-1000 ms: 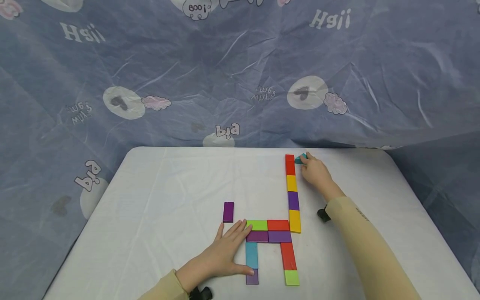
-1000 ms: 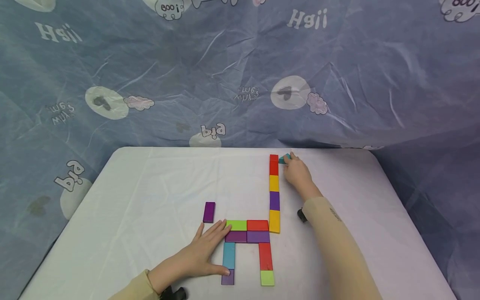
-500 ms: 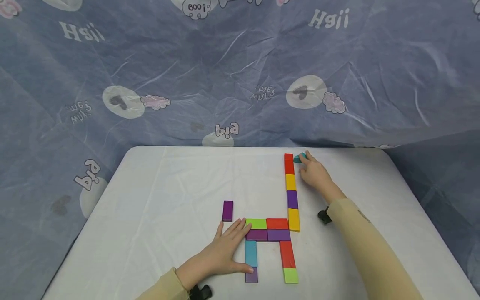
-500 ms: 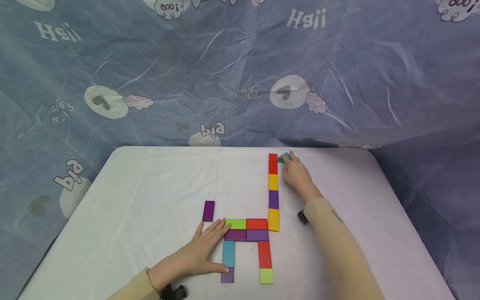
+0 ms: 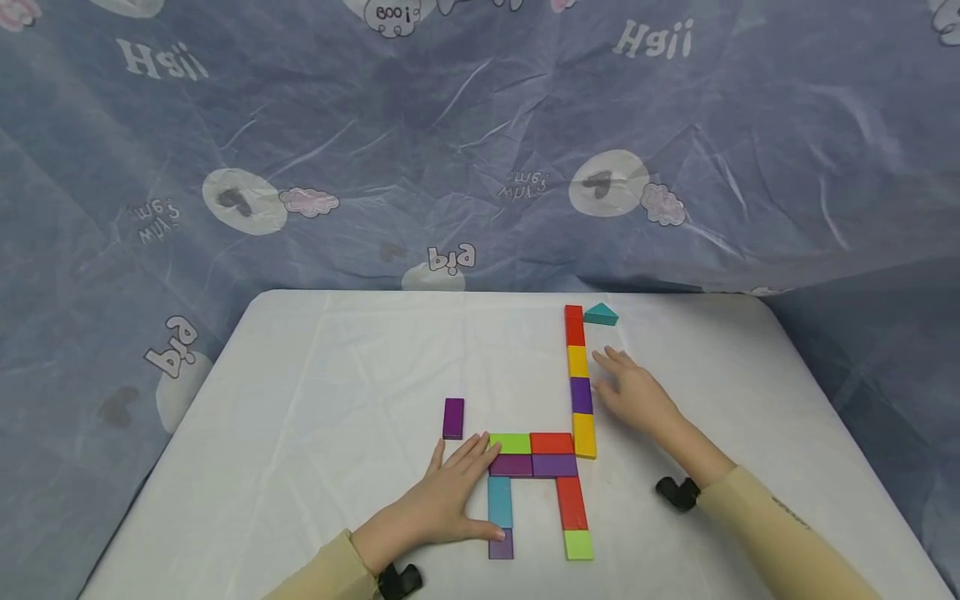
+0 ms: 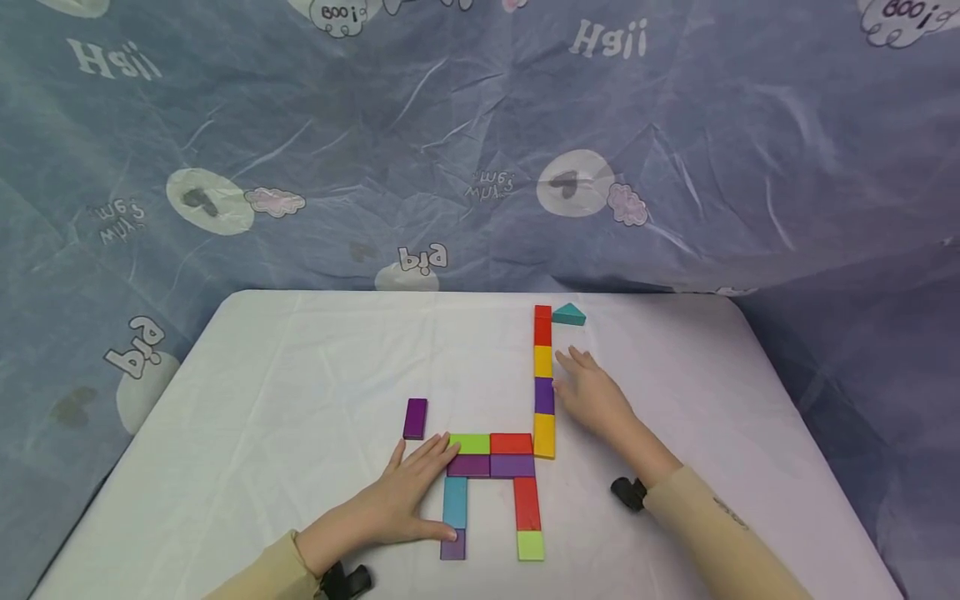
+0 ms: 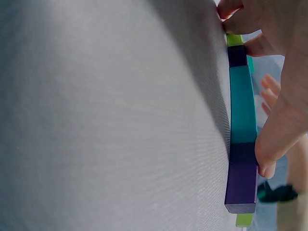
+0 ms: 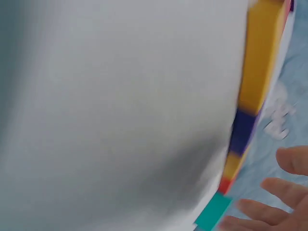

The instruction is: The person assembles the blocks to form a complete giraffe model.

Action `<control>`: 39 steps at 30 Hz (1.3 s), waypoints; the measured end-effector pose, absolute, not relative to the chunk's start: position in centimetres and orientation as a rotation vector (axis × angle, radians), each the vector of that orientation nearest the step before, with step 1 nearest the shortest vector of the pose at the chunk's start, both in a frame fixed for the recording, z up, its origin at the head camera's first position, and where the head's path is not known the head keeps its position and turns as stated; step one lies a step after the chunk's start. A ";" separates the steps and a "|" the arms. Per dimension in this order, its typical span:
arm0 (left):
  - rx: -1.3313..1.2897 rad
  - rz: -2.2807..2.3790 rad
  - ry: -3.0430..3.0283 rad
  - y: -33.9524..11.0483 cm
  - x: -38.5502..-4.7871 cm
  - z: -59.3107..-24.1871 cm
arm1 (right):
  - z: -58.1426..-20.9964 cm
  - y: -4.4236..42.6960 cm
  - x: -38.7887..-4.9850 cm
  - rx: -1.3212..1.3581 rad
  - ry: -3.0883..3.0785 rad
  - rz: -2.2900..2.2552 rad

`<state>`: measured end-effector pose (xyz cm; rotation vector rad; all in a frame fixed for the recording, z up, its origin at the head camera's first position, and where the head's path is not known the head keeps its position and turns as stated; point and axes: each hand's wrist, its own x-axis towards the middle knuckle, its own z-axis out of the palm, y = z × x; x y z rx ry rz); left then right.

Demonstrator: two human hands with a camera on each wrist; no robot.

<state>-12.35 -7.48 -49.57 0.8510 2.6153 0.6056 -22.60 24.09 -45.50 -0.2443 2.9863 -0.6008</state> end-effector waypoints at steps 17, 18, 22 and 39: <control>0.851 0.593 2.634 -7.4 -12.3 -49.7 | -46.3 20.9 -12.1 -0.148 2.728 -0.627; 0.849 0.595 2.632 -7.4 -12.3 -49.7 | -46.4 20.8 -11.9 -0.151 2.725 -0.618; 0.846 0.612 2.623 -7.4 -12.3 -49.7 | -46.7 20.7 -11.5 -0.157 2.709 -0.600; 0.901 0.634 2.603 -7.6 -12.1 -49.1 | -46.8 20.7 -10.7 -0.192 2.710 -0.568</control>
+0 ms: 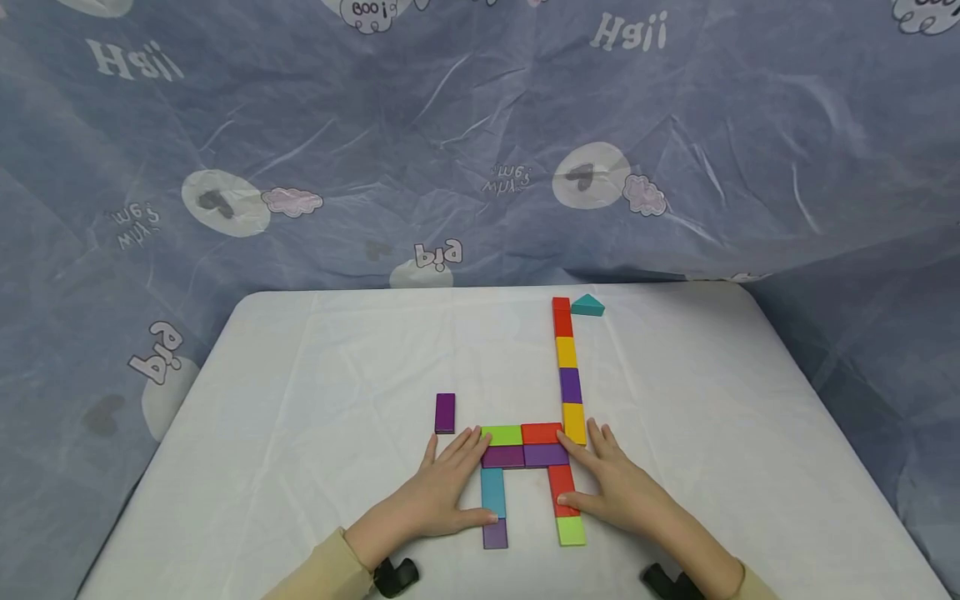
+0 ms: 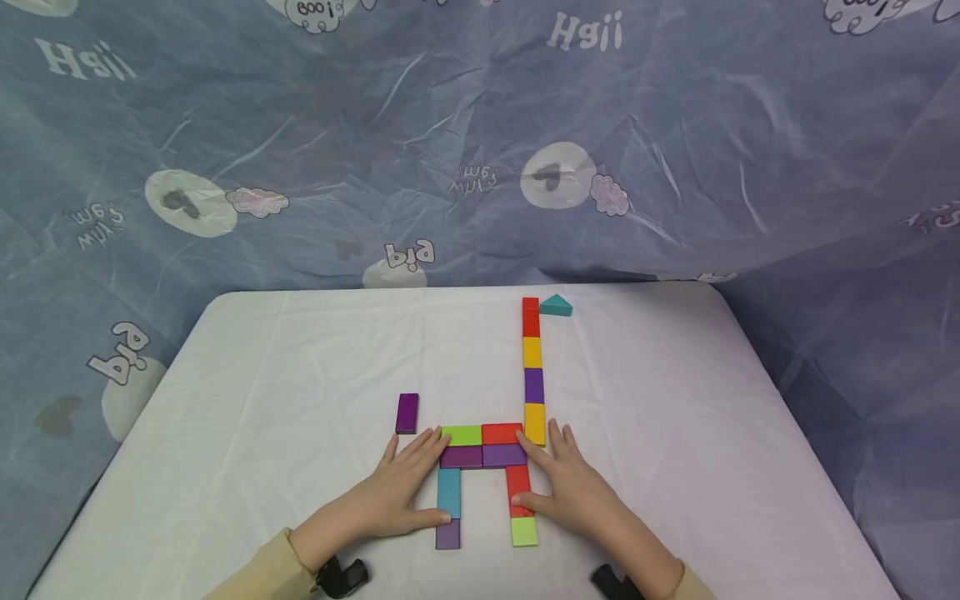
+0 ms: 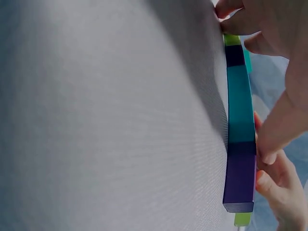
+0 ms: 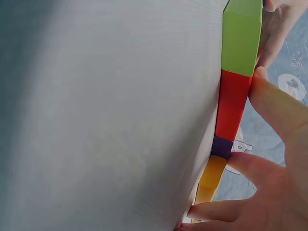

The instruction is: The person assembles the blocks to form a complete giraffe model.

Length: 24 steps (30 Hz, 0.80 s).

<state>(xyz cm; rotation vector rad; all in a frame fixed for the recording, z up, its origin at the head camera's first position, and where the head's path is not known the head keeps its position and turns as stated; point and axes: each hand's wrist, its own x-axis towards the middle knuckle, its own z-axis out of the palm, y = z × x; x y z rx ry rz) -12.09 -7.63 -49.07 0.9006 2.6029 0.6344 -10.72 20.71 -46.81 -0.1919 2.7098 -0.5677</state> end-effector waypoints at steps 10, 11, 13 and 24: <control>0.790 0.759 2.776 -8.5 -12.8 -48.4 | -47.1 20.7 -10.8 -0.194 2.718 -0.571; 0.760 0.778 2.823 -8.6 -13.0 -48.2 | -47.1 20.7 -10.8 -0.193 2.717 -0.573; 0.703 0.821 2.937 -8.8 -13.4 -48.0 | -47.1 20.7 -10.7 -0.190 2.715 -0.580; 0.193 0.857 3.086 -8.6 -16.8 -47.2 | -47.2 20.9 -10.6 -0.198 2.713 -0.576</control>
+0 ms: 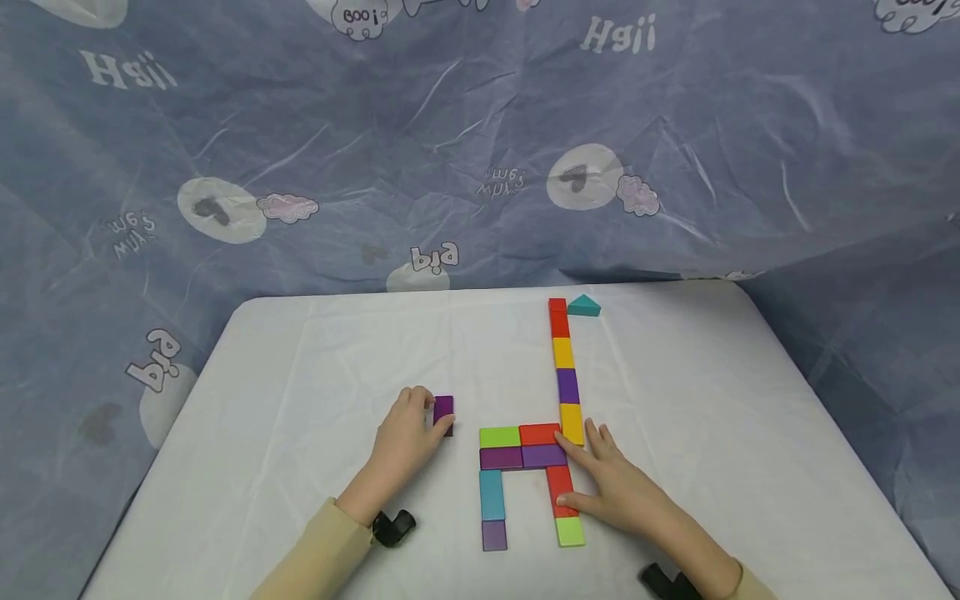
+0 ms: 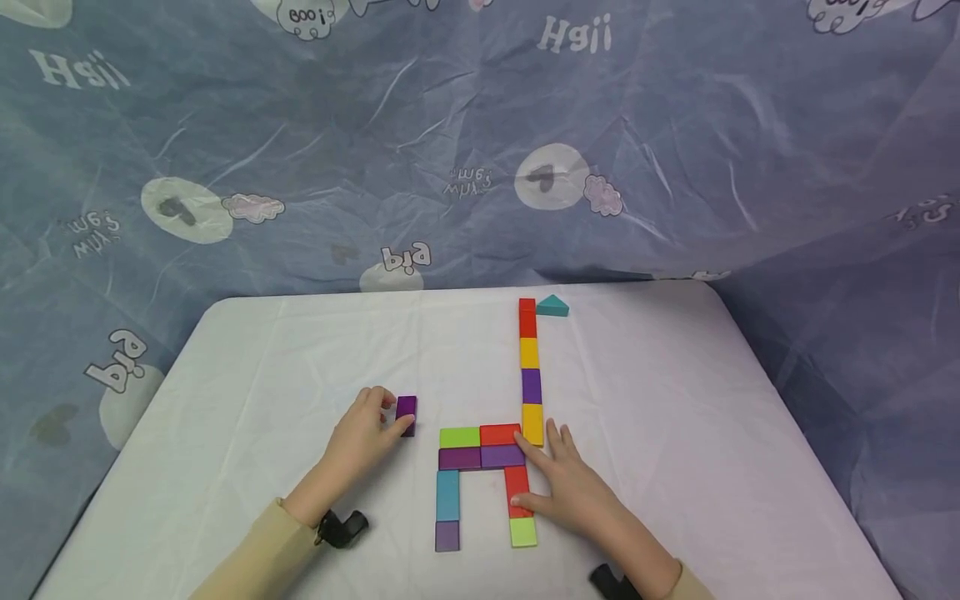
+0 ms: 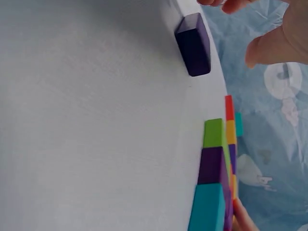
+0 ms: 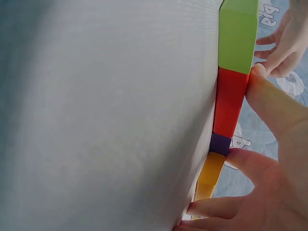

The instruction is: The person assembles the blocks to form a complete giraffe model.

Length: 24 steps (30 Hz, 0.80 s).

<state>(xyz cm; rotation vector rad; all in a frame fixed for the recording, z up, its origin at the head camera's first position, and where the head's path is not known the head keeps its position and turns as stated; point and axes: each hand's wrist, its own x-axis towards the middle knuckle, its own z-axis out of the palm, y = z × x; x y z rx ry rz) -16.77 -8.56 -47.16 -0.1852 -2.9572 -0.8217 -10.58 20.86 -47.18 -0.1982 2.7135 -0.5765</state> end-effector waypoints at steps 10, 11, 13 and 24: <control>-0.113 -0.872 -3.073 -7.6 -18.4 -47.3 | -46.7 20.9 -11.0 -0.230 2.732 -0.593; -0.104 -0.878 -3.080 -7.6 -18.4 -47.3 | -46.7 20.9 -11.0 -0.232 2.734 -0.592; -0.115 -0.880 -3.089 -7.8 -18.4 -47.2 | -46.7 20.9 -11.1 -0.230 2.736 -0.591; -0.257 -0.867 -3.151 -9.0 -17.2 -47.0 | -47.0 20.8 -10.8 -0.187 2.690 -0.600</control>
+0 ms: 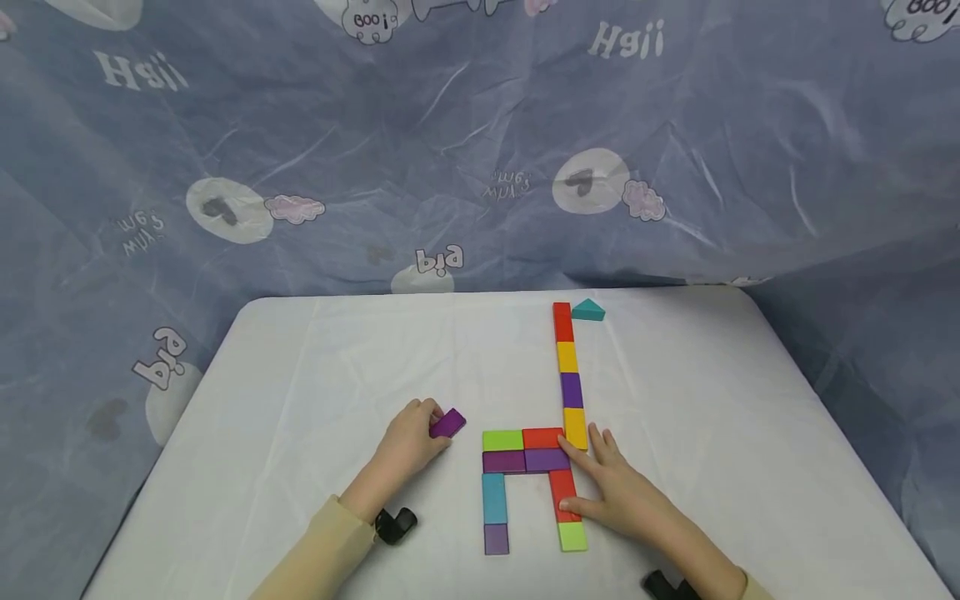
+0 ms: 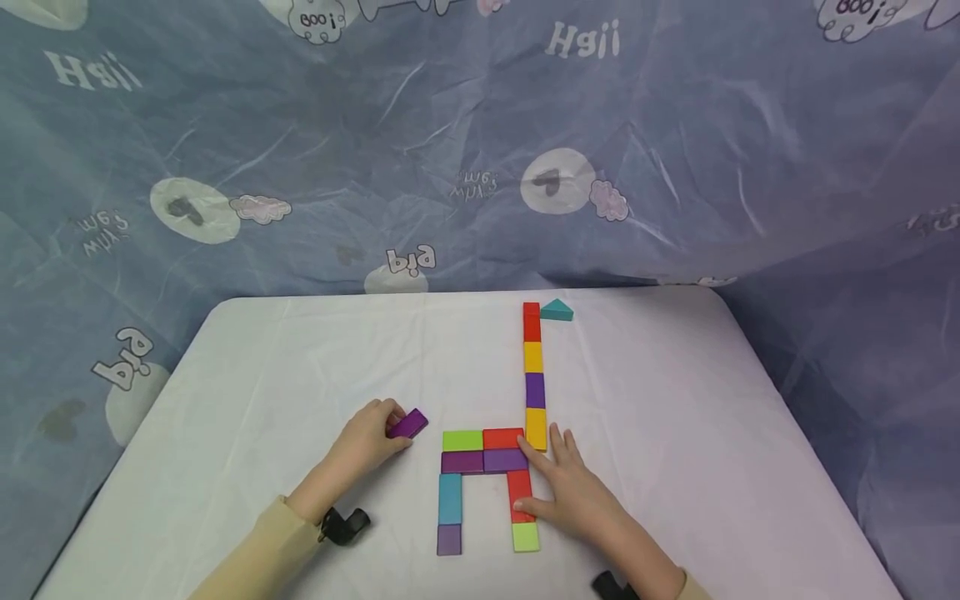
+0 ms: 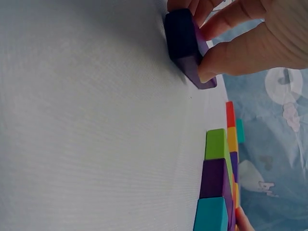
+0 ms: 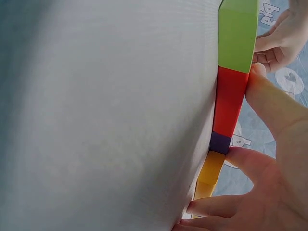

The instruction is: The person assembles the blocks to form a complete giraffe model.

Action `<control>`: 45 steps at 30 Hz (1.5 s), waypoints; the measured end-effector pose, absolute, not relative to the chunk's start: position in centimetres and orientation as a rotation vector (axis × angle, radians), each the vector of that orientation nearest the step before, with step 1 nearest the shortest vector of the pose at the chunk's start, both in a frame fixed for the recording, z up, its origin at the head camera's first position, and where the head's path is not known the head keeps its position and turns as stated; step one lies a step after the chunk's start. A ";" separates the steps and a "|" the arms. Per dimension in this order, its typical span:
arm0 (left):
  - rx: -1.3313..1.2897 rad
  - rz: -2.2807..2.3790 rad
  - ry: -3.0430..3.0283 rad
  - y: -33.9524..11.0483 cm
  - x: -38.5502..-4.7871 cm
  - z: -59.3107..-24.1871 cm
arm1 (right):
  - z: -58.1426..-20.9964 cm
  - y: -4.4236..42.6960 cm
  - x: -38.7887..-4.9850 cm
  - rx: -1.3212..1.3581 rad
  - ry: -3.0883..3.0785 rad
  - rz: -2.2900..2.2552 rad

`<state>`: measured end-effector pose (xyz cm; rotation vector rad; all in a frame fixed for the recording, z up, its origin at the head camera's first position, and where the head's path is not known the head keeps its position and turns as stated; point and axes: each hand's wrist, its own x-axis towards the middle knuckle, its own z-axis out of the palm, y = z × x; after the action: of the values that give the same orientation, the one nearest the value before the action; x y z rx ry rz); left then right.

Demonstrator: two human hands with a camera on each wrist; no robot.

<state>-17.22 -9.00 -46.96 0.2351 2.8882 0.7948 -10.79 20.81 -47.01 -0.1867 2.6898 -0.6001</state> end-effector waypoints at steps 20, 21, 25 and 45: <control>0.462 0.756 2.826 -8.3 -15.7 -46.5 | -47.0 20.7 -10.7 -0.199 2.700 -0.588; 0.464 0.757 2.823 -8.3 -15.7 -46.4 | -46.9 20.7 -10.7 -0.201 2.701 -0.586; 0.461 0.756 2.821 -8.1 -15.6 -46.4 | -46.9 20.8 -10.7 -0.203 2.706 -0.581; 0.430 0.817 2.806 -8.2 -15.0 -46.9 | -46.9 20.7 -10.3 -0.233 2.722 -0.596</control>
<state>-15.03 -8.15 -46.88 0.4300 2.8059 0.8175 -10.31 20.68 -46.91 -0.2331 2.7215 -0.5964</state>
